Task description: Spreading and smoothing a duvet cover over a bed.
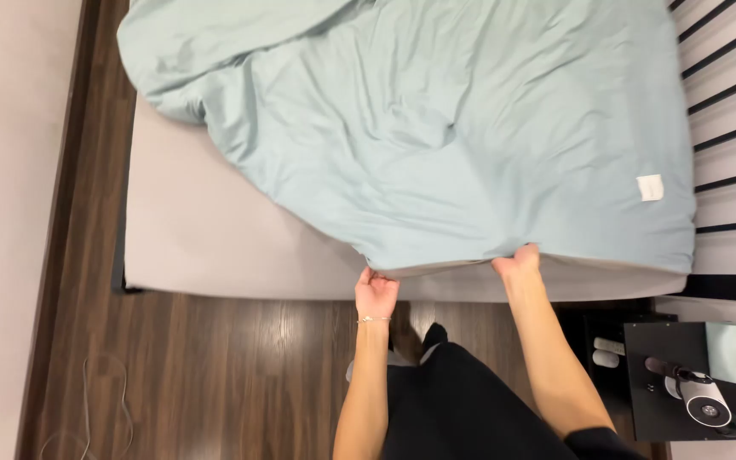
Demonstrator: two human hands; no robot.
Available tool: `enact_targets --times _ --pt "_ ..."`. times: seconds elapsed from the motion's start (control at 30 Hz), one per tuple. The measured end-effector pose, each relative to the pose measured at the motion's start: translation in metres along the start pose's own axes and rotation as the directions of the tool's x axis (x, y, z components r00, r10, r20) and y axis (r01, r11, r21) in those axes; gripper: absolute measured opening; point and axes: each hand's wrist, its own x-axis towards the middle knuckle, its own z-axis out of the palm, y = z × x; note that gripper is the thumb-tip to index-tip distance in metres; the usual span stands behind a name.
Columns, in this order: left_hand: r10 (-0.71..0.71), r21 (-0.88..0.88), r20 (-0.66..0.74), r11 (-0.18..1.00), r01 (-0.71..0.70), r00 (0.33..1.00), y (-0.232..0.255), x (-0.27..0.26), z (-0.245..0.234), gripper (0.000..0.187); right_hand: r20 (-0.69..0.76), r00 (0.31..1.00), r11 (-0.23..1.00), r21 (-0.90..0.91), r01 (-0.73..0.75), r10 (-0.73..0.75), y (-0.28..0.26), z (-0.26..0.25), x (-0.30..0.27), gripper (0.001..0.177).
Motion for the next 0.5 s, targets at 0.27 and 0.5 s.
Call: enact_targets --times 0.27,0.5 --pt "-0.319 -0.325 -0.15 0.91 0.258 0.936 -0.012 0.164 -0.092 0.038 0.193 0.938 0.946 -0.099 0.31 -0.287 -0.039 0.046 -0.11 0.061" --pt "-0.356 -0.422 -0.141 0.866 0.269 0.924 -0.001 0.143 -0.037 0.041 0.29 0.916 0.943 -0.105 0.317 -0.276 -0.091 0.03 -0.111 0.062"
